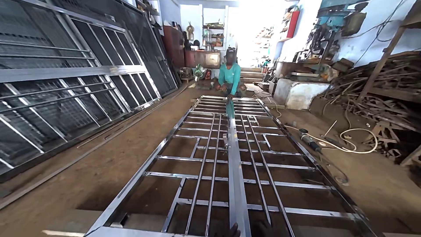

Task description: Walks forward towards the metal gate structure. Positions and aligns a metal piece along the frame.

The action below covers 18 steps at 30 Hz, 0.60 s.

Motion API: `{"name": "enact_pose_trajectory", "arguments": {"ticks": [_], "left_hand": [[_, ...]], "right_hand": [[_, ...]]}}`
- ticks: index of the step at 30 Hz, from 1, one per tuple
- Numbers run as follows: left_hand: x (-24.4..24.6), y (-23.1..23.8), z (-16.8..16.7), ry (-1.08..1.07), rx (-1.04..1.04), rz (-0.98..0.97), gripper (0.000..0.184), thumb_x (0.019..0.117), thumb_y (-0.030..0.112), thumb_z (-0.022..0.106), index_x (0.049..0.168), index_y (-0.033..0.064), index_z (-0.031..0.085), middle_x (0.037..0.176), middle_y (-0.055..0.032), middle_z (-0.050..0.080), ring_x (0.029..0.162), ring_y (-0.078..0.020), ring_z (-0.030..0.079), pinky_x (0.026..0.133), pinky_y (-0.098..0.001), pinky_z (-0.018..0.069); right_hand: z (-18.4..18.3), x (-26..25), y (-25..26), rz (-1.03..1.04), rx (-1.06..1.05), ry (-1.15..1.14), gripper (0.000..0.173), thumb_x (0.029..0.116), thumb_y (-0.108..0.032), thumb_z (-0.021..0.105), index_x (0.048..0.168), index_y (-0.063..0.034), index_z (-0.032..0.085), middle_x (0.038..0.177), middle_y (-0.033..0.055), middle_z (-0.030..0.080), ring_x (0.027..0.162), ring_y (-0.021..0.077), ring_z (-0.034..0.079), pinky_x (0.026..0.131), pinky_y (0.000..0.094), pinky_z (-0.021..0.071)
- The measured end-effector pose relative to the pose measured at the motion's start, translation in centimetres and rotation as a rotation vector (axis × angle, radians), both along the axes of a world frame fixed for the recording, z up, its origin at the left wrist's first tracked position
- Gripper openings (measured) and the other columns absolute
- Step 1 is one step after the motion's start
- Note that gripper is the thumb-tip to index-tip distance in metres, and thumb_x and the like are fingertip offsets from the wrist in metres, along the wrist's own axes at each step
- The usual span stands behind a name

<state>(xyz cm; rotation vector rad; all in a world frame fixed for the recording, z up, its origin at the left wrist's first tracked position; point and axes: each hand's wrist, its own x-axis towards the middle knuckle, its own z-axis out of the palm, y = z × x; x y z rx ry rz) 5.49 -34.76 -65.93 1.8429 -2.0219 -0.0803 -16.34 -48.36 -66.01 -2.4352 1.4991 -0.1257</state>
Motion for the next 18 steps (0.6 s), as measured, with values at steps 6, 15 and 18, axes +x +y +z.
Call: {"name": "enact_pose_trajectory", "arguments": {"ticks": [6,15,18], "left_hand": [[0.4,0.7,0.9,-0.013,-0.048,0.004,0.068,0.0938,0.074,0.049,0.147,0.0335,0.057,0.157,0.0184,0.046,0.125,-0.0115,0.062,0.103,-0.0480,0.0477],[0.2,1.0,1.3,-0.029,-0.068,0.016,0.067,0.0926,0.074,0.051,0.146,0.0334,0.059,0.156,0.0196,0.048,0.119,-0.0092,0.063,0.100,-0.0451,0.0484],[0.2,1.1,1.2,-0.029,-0.089,0.016,0.067,0.0919,0.074,0.053,0.145,0.0323,0.060,0.155,0.0185,0.049,0.117,-0.0102,0.065,0.098,-0.0453,0.0499]], "right_hand": [[2.0,1.0,1.0,-0.067,0.035,0.047,0.115,0.0462,-0.108,0.051,0.134,-0.0350,0.064,0.151,0.0015,0.054,0.152,0.0419,0.027,0.113,0.0707,0.0335],[2.3,1.0,1.5,-0.063,0.025,0.032,0.111,0.0485,-0.106,0.053,0.134,-0.0361,0.065,0.151,-0.0011,0.055,0.152,0.0415,0.027,0.113,0.0701,0.0340],[2.5,1.1,1.7,-0.064,0.038,0.038,0.112,0.0488,-0.106,0.053,0.134,-0.0349,0.065,0.152,-0.0005,0.053,0.152,0.0425,0.026,0.114,0.0714,0.0322]]}}
